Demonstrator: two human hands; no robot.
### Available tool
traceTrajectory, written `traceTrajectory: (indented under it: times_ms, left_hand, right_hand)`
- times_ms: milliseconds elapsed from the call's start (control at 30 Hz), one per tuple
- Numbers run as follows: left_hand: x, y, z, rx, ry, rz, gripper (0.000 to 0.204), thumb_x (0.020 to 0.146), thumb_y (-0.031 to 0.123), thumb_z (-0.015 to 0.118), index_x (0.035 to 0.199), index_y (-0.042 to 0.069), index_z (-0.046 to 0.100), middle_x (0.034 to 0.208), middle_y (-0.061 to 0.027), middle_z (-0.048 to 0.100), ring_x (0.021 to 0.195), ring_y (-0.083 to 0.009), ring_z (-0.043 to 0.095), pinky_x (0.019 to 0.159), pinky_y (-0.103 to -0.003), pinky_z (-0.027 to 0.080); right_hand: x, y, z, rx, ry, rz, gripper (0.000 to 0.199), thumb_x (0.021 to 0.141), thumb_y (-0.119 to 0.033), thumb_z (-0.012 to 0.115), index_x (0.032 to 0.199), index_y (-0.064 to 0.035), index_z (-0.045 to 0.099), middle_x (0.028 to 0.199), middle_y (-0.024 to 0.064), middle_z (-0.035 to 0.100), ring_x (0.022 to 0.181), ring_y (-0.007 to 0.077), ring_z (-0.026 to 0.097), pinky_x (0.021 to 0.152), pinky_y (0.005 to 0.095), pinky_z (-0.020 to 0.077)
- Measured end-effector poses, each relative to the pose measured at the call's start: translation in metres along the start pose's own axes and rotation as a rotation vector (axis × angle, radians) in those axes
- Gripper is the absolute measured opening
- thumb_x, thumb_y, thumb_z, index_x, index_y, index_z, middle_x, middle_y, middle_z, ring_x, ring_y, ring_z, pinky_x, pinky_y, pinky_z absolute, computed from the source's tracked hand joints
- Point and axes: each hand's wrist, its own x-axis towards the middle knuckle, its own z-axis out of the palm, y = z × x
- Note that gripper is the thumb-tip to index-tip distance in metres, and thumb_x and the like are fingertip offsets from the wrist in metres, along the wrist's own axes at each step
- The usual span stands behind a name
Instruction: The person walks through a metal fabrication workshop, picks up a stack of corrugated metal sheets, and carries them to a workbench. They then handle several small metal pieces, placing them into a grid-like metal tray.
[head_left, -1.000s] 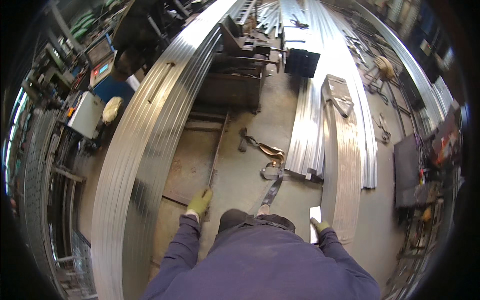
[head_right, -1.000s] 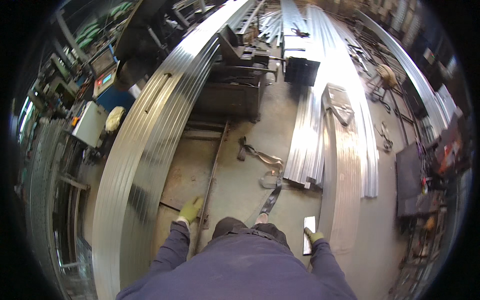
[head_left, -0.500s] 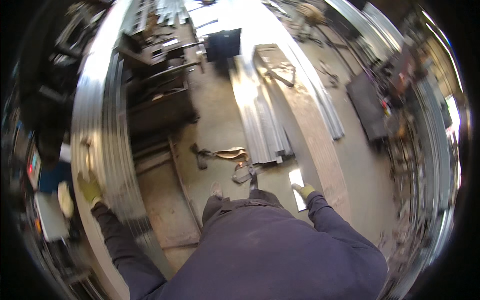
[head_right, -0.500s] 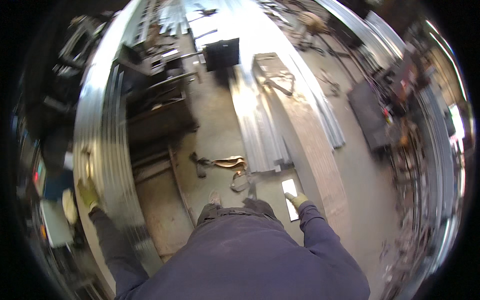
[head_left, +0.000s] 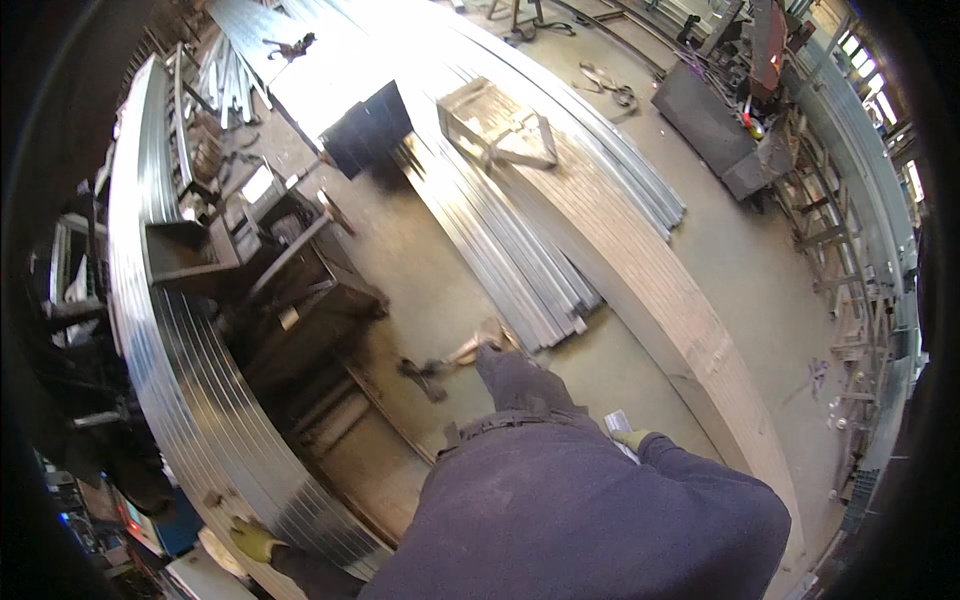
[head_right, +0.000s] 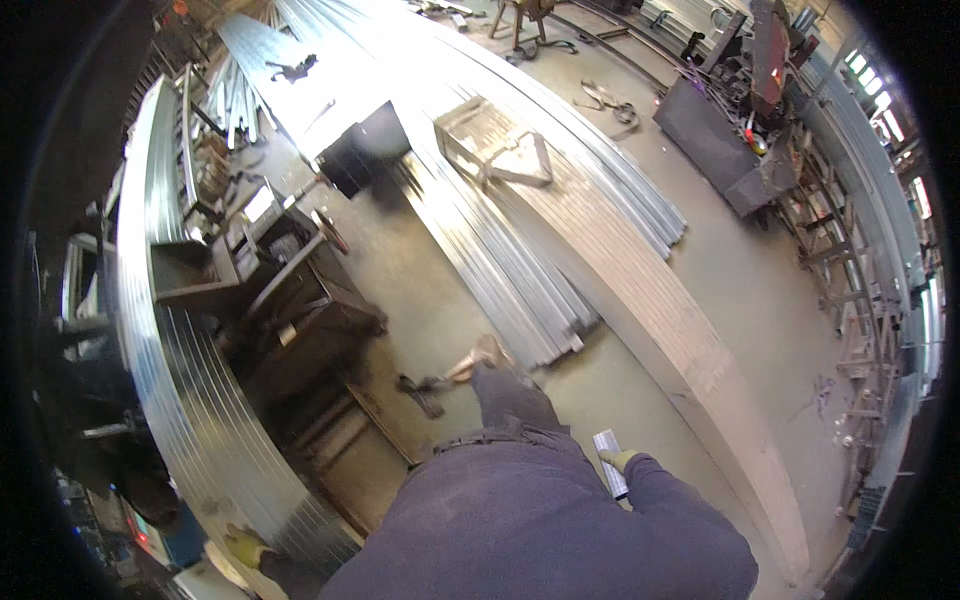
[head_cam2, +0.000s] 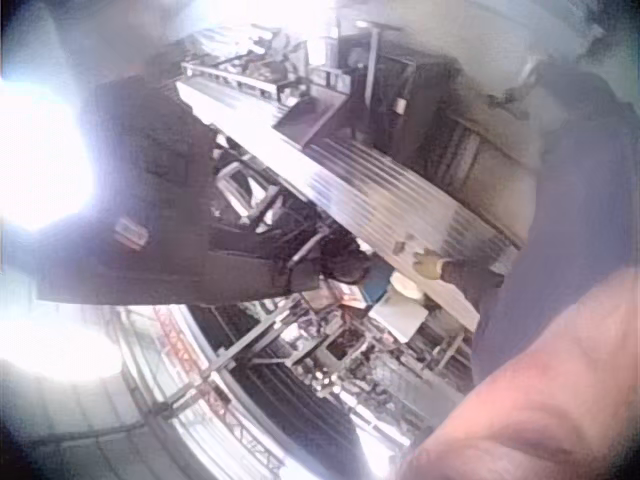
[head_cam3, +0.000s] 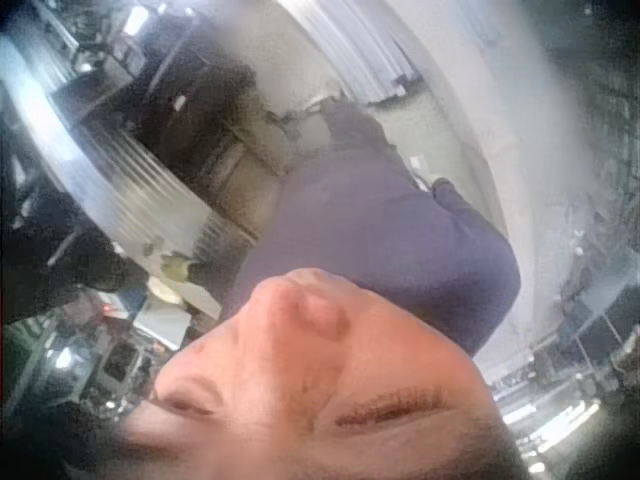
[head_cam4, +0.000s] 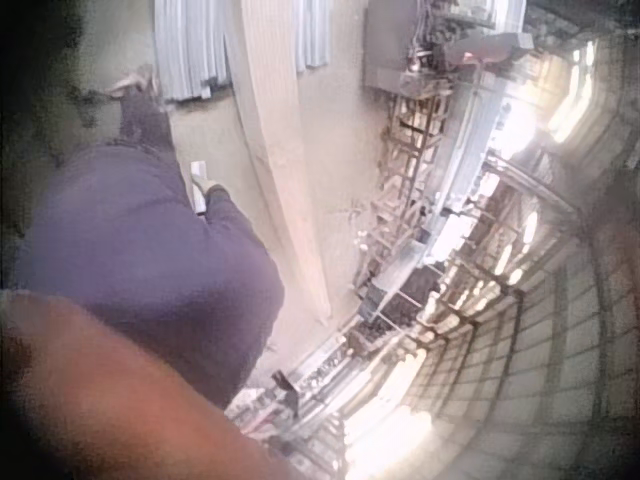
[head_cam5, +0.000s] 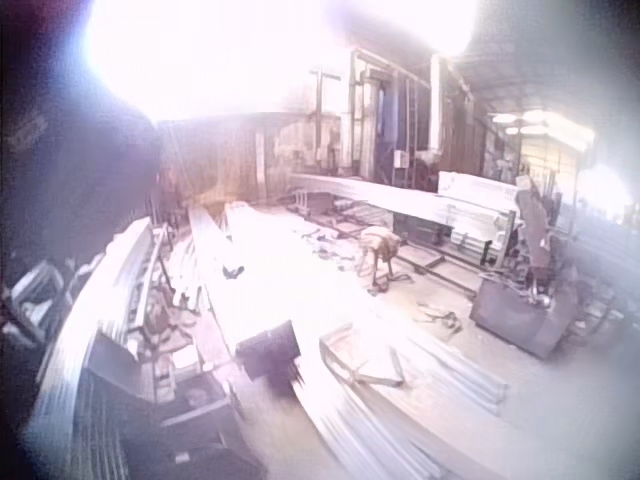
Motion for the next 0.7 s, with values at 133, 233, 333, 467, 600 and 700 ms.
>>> traceTrajectory:
  times_ms: [133, 233, 333, 467, 600, 700]
  left_hand:
    - [-0.020, 0.099, -0.027, -0.503, 0.027, -0.267, 0.054, 0.111, 0.048, 0.054, 0.131, 0.000, 0.068, 0.124, -0.0194, 0.073, 0.102, -0.0377, 0.071, 0.080, -0.047, 0.056]
    - [-0.006, 0.211, -0.046, -0.947, -0.100, -0.434, 0.059, 0.107, 0.055, 0.059, 0.128, 0.000, 0.067, 0.099, -0.0130, 0.067, 0.082, -0.0249, 0.063, 0.076, -0.039, 0.052]
    - [0.003, 0.316, -0.072, -1.172, -0.319, -0.531, 0.047, 0.105, 0.051, 0.065, 0.117, 0.006, 0.067, 0.084, -0.0016, 0.055, 0.067, -0.0131, 0.050, 0.060, -0.033, 0.043]
    - [0.018, 0.440, -0.085, -1.408, -0.522, -0.450, 0.037, 0.104, 0.043, 0.072, 0.117, 0.009, 0.067, 0.075, 0.0014, 0.054, 0.057, -0.0090, 0.046, 0.049, -0.027, 0.037]
    - [0.047, 0.555, -0.071, -1.391, -0.704, -0.282, 0.032, 0.103, 0.039, 0.075, 0.115, 0.010, 0.068, 0.070, 0.0035, 0.053, 0.055, -0.0075, 0.046, 0.049, -0.025, 0.038]
    - [0.075, 0.648, -0.056, -1.516, -0.863, -0.143, 0.028, 0.104, 0.038, 0.074, 0.109, 0.010, 0.070, 0.070, 0.0028, 0.056, 0.055, -0.0077, 0.048, 0.049, -0.025, 0.038]
  right_hand:
    - [0.048, -0.123, -0.064, 0.076, 0.055, -0.077, 0.095, 0.083, -0.074, 0.074, 0.134, 0.0063, 0.070, 0.127, 0.0289, 0.074, 0.121, 0.0374, 0.071, 0.103, 0.0446, 0.0537]
    - [0.072, -0.249, -0.139, -0.107, 0.265, -0.475, 0.086, 0.089, -0.066, 0.073, 0.134, 0.0068, 0.069, 0.123, 0.0292, 0.074, 0.114, 0.0392, 0.073, 0.102, 0.0451, 0.0543]
    - [0.067, -0.356, -0.223, 0.101, 0.214, -0.617, 0.093, 0.090, -0.065, 0.076, 0.143, 0.0095, 0.060, 0.141, 0.0315, 0.066, 0.134, 0.0405, 0.063, 0.113, 0.0459, 0.0481]
    - [0.045, -0.469, -0.303, 0.174, 0.285, -0.709, 0.098, 0.088, -0.068, 0.078, 0.146, 0.0087, 0.057, 0.139, 0.0306, 0.067, 0.131, 0.0406, 0.065, 0.111, 0.0462, 0.0491]
    - [0.034, -0.522, -0.348, 0.278, 0.266, -0.722, 0.087, 0.091, -0.058, 0.078, 0.145, 0.0080, 0.059, 0.130, 0.0286, 0.072, 0.116, 0.0361, 0.072, 0.102, 0.0433, 0.0540]
    - [0.061, -0.525, -0.351, 0.331, 0.258, -0.563, 0.078, 0.092, -0.046, 0.081, 0.152, -0.0017, 0.057, 0.138, 0.0211, 0.071, 0.127, 0.0338, 0.068, 0.109, 0.0443, 0.0494]
